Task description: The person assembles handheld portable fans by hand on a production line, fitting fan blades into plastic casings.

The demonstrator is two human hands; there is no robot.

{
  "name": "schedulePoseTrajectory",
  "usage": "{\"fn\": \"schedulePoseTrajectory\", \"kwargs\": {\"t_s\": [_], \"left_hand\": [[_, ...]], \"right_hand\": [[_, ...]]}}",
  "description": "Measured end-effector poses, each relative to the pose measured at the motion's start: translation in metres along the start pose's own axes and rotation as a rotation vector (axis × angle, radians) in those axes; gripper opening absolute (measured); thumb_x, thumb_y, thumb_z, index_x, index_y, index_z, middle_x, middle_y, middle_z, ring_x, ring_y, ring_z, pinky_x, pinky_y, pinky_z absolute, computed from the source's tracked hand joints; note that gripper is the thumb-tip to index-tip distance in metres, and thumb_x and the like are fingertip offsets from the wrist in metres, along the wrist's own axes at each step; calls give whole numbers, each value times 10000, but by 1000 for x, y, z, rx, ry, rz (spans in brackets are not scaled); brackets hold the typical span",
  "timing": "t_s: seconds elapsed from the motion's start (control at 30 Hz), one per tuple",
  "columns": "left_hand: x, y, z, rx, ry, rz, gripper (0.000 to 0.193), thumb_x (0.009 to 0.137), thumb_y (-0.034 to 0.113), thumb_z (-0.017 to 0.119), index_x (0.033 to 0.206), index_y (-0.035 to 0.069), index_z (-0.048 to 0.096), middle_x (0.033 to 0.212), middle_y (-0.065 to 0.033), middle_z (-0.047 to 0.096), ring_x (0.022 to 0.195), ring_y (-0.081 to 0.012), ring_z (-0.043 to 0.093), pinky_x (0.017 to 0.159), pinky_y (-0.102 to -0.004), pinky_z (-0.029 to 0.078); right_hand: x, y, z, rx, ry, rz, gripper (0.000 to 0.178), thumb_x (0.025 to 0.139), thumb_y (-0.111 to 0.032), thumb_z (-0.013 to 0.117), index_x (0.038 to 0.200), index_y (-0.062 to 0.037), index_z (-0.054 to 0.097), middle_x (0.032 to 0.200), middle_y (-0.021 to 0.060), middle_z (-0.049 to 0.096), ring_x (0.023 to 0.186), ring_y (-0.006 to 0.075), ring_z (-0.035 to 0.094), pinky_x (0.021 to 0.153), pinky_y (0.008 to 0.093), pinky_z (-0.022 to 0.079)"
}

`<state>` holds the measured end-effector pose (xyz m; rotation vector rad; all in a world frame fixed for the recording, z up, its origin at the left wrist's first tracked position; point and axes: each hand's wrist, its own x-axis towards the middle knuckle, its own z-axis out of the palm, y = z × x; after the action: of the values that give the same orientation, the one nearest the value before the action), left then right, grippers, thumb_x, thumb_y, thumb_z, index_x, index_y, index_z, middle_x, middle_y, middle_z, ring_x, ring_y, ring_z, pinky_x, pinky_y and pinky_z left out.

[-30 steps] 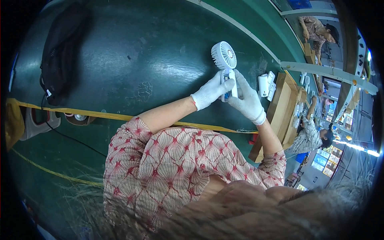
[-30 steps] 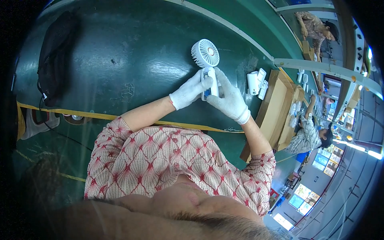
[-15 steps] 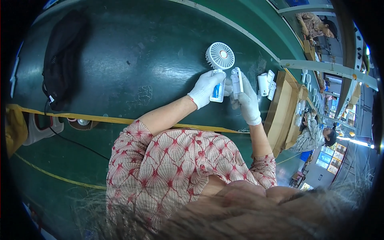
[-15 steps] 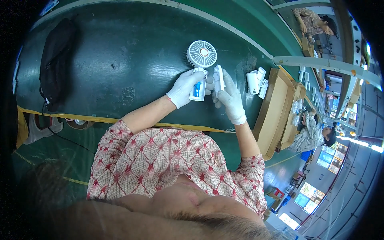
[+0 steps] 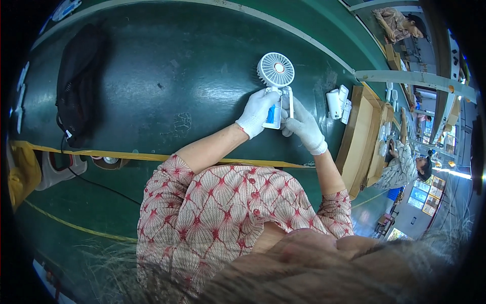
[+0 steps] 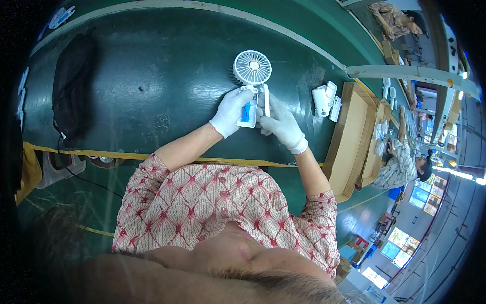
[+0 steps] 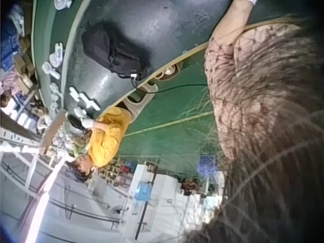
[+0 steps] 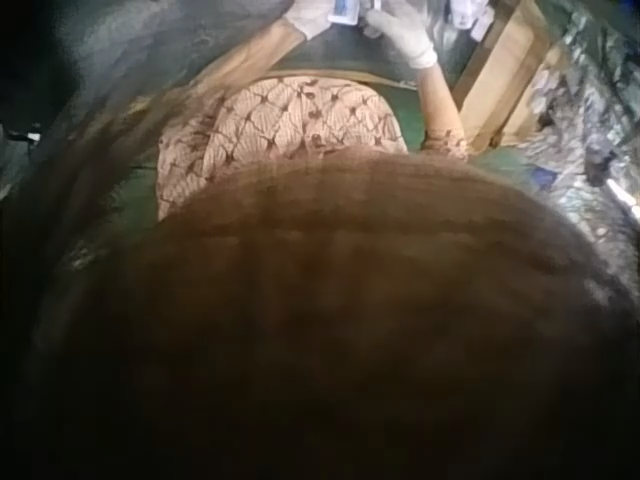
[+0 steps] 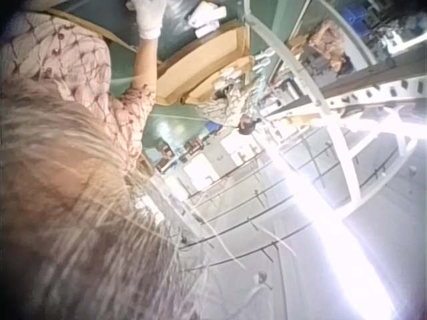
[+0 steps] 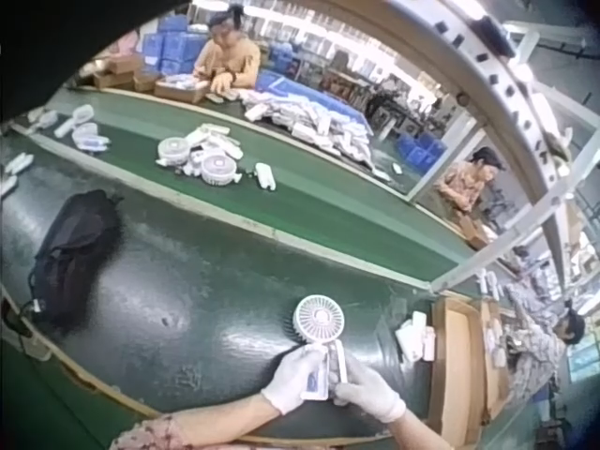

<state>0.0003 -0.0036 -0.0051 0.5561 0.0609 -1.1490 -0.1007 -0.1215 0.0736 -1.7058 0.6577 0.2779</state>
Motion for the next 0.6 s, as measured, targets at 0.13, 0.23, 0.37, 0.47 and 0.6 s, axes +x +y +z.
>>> {"fn": "schedulePoseTrajectory", "kwargs": {"t_s": [0.13, 0.23, 0.37, 0.47, 0.6], "left_hand": [[1, -1, 1, 5, 18, 14, 191, 937, 182, 480, 998, 23, 567, 784, -74, 622, 583, -155, 622, 505, -275, 523], [3, -3, 0, -26, 33, 20, 187, 946, 197, 481, 973, 32, 567, 766, -65, 618, 575, -147, 618, 486, -273, 510], [0, -1, 4, -6, 57, 24, 193, 952, 211, 484, 967, 36, 565, 761, -63, 617, 557, -144, 609, 482, -276, 507], [-3, 0, 4, 5, 45, 11, 190, 953, 218, 490, 971, 47, 568, 756, -58, 609, 520, -152, 594, 452, -278, 496], [0, -5, 3, 86, 93, 73, 222, 965, 239, 487, 1028, 47, 579, 850, -48, 610, 710, -138, 613, 645, -290, 511]], "right_hand": [[8, 5, -5, 4, -79, 14, 625, 799, -223, 575, 1365, -32, 390, 919, 70, 596, 716, 123, 592, 637, 244, 510], [8, 6, 0, 97, -47, 25, 589, 797, -241, 573, 1322, -22, 420, 905, 63, 591, 704, 120, 587, 633, 235, 507], [5, 7, 0, 143, -56, -4, 633, 791, -203, 572, 1367, -17, 387, 868, 52, 593, 686, 111, 576, 616, 219, 491], [-3, -12, 6, -9, 272, -12, 743, 770, -126, 581, 1439, 15, 291, 788, 50, 607, 651, 105, 558, 592, 228, 462], [-9, -21, 17, -470, 342, -171, 754, 752, -189, 661, 1404, 23, 348, 687, 87, 628, 626, 158, 619, 607, 293, 497]]}}
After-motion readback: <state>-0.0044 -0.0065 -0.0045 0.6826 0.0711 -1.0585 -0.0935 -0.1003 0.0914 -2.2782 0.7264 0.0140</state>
